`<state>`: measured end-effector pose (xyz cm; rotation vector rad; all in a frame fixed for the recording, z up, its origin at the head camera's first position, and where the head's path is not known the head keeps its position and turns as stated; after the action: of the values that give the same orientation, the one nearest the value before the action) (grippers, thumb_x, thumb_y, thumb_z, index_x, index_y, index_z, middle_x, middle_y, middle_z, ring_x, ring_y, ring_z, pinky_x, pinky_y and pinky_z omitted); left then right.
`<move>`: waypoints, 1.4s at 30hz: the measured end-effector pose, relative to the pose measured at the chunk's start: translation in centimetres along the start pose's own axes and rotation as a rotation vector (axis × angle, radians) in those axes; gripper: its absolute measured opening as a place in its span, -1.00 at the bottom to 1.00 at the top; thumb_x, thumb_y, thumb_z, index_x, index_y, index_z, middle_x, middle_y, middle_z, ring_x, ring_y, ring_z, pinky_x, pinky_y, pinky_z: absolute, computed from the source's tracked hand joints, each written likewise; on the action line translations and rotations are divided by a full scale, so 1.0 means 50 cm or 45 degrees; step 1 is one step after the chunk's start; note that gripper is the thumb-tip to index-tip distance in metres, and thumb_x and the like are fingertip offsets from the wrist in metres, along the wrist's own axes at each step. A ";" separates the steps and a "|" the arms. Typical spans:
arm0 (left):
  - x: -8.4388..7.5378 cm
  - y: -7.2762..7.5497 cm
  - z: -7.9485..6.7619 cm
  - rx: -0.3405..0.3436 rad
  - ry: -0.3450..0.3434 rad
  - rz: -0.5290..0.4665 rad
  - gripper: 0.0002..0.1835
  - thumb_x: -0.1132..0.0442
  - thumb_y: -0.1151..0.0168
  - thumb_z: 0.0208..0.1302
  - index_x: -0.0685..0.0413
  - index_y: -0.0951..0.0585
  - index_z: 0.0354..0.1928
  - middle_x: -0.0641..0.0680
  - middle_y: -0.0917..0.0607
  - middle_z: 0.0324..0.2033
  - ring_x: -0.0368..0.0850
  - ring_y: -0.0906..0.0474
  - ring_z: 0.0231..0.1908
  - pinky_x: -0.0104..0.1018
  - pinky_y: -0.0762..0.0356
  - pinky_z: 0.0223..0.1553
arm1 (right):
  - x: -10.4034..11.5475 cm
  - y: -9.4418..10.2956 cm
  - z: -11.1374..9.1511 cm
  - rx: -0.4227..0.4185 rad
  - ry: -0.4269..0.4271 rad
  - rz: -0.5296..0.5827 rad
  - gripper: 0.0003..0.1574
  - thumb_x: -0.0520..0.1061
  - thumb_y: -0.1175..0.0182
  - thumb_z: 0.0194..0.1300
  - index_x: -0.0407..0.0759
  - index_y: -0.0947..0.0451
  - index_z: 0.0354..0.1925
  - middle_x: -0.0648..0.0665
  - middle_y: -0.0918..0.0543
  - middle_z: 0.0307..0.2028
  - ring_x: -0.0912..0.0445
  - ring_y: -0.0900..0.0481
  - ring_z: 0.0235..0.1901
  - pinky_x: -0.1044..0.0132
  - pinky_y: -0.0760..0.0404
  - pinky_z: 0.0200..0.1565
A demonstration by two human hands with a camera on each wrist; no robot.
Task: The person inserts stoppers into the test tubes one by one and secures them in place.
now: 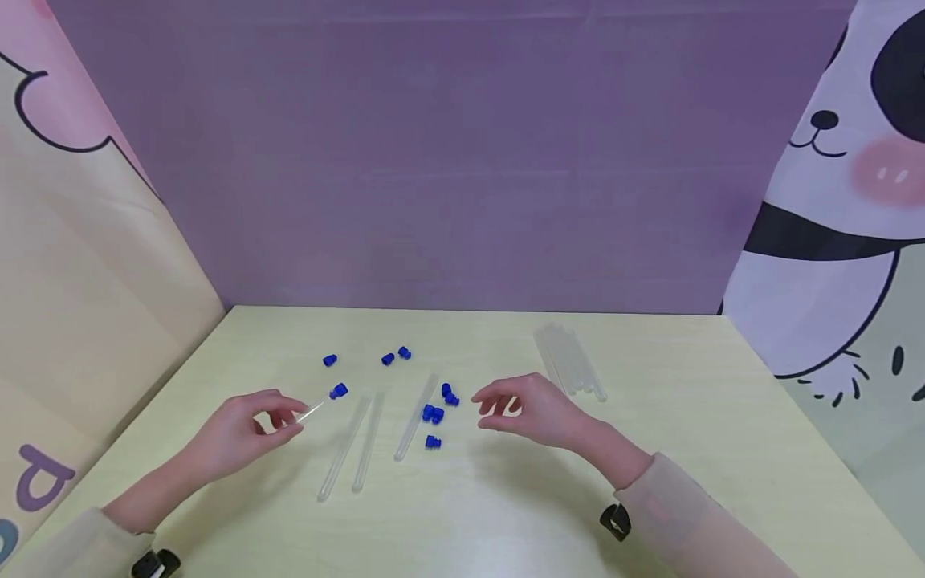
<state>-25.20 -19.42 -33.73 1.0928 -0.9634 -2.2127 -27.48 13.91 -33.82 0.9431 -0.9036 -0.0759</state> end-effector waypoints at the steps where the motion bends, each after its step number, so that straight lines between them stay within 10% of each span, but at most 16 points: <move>1: 0.004 0.001 -0.002 0.002 0.010 0.011 -0.78 0.41 -0.47 0.02 0.09 -0.73 -0.25 -0.31 -0.56 -0.49 -0.34 -0.46 -0.47 -0.42 -0.42 -0.53 | 0.001 -0.001 0.001 0.001 0.004 0.006 -0.63 -0.15 -0.40 0.19 -0.18 -0.65 -0.02 -0.09 -0.72 -0.25 0.26 -0.62 -0.30 0.29 -0.62 -0.22; 27: 0.103 -0.003 -0.020 0.205 0.127 -0.018 -0.69 0.42 -0.43 0.06 0.24 -0.69 -0.09 -0.21 -0.57 -0.56 -0.32 -0.46 -0.51 -0.40 -0.47 -0.53 | -0.009 -0.054 0.035 0.049 0.089 -0.022 -0.65 -0.12 -0.38 0.21 -0.24 -0.66 -0.06 0.08 -0.71 -0.30 0.30 -0.63 -0.33 0.28 -0.62 -0.25; 42: 0.149 -0.030 -0.032 0.352 0.358 -0.103 -0.59 0.37 -0.40 0.13 0.30 -0.60 0.04 -0.05 -0.54 -0.53 -0.18 -0.40 -0.62 -0.34 -0.44 -0.70 | -0.013 -0.070 0.058 0.100 0.076 -0.070 -0.67 -0.12 -0.38 0.21 -0.21 -0.68 -0.07 0.11 -0.70 -0.30 0.32 -0.62 -0.34 0.29 -0.62 -0.25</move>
<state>-28.25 -24.12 -39.12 1.5448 -1.1367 -1.9539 -28.84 10.14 -36.03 1.0381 -0.8305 -0.0593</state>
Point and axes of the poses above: each hand's wrist, its own z-axis towards the middle knuckle, its own y-axis out of the back of the hand, x = y × z, the point moved 8 cm from there along z, towards the middle knuckle
